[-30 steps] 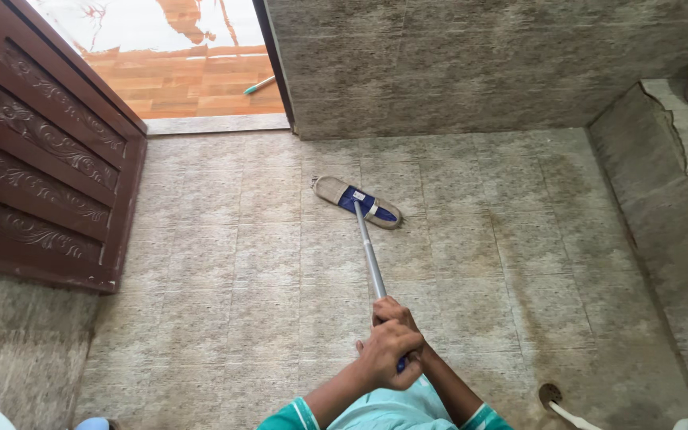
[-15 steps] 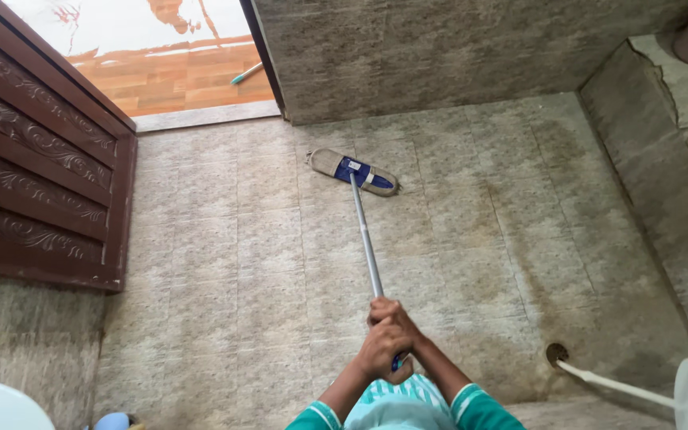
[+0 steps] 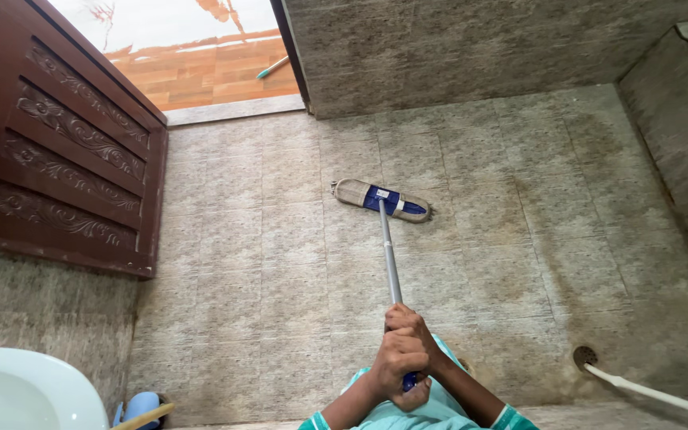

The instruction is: The person mops a tiled floor in a bathroom using a flat mop, moving the mop head across various sections of the floor and near bathroom fixtures.

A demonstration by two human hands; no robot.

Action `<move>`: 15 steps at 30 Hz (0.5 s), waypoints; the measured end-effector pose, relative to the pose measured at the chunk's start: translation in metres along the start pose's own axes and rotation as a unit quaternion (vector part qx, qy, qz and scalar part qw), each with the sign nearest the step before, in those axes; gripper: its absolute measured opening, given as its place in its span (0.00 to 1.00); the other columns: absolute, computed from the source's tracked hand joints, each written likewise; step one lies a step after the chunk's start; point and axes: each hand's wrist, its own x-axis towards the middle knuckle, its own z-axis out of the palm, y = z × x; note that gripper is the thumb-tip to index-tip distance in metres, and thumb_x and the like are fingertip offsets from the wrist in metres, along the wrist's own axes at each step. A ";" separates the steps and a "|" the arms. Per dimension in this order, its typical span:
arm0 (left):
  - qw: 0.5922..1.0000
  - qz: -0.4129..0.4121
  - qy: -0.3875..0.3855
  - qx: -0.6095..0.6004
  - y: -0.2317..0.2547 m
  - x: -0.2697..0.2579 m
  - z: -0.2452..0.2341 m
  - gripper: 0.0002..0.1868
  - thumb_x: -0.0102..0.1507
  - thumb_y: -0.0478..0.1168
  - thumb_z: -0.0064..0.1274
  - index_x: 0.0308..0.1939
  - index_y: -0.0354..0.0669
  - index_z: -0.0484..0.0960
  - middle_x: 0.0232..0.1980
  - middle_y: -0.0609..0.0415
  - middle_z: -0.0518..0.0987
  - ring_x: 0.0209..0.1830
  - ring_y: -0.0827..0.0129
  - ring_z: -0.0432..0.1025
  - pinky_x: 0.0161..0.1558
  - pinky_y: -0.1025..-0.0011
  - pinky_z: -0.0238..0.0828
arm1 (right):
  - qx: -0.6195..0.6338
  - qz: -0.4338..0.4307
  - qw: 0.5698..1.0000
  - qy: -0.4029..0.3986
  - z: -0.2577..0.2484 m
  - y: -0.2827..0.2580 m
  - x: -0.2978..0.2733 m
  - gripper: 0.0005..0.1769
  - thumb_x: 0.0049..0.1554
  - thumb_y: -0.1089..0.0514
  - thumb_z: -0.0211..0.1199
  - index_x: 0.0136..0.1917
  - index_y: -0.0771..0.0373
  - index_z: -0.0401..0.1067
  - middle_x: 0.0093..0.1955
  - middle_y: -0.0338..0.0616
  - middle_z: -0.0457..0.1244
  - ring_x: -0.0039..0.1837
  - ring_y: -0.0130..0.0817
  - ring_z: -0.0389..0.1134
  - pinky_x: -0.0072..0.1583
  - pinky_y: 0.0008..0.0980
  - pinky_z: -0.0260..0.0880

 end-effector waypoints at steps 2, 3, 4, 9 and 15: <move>1.000 0.019 0.018 0.002 -0.010 0.006 -0.001 0.10 0.43 0.38 0.53 0.20 0.44 0.66 0.23 0.53 0.66 0.23 0.56 0.63 0.34 0.62 0.59 | -0.001 0.029 1.000 0.002 -0.002 0.004 0.008 0.14 0.46 0.52 0.60 0.32 0.65 0.63 0.33 0.45 0.58 0.42 0.40 0.60 0.45 0.36 0.64; 0.999 0.025 0.026 0.003 -0.014 0.009 -0.002 0.10 0.43 0.38 0.53 0.21 0.44 0.66 0.23 0.53 0.66 0.24 0.56 0.63 0.35 0.62 0.59 | -0.001 0.043 0.999 0.004 -0.003 0.007 0.011 0.15 0.46 0.52 0.60 0.31 0.65 0.62 0.32 0.45 0.58 0.41 0.40 0.59 0.45 0.36 0.64; 0.999 0.033 0.034 0.007 -0.019 0.013 -0.004 0.10 0.43 0.38 0.53 0.21 0.43 0.66 0.23 0.53 0.65 0.24 0.56 0.63 0.35 0.62 0.60 | -0.011 0.044 0.999 0.000 -0.004 0.012 0.016 0.14 0.46 0.52 0.60 0.31 0.65 0.62 0.33 0.45 0.58 0.42 0.40 0.60 0.44 0.36 0.64; 0.991 0.046 0.106 0.074 -0.054 0.034 -0.009 0.08 0.42 0.36 0.51 0.22 0.39 0.68 0.27 0.48 0.66 0.27 0.53 0.65 0.36 0.60 0.63 | -0.007 0.041 0.998 -0.038 -0.017 0.060 0.049 0.13 0.48 0.53 0.59 0.31 0.65 0.63 0.34 0.44 0.58 0.42 0.39 0.60 0.44 0.35 0.63; 0.972 -0.025 0.112 0.206 -0.126 0.068 -0.009 0.07 0.47 0.35 0.51 0.25 0.40 0.70 0.32 0.46 0.67 0.33 0.49 0.68 0.37 0.57 0.65 | -0.019 0.013 0.998 -0.059 -0.038 0.161 0.096 0.14 0.50 0.54 0.58 0.30 0.64 0.63 0.34 0.43 0.57 0.42 0.37 0.60 0.46 0.35 0.62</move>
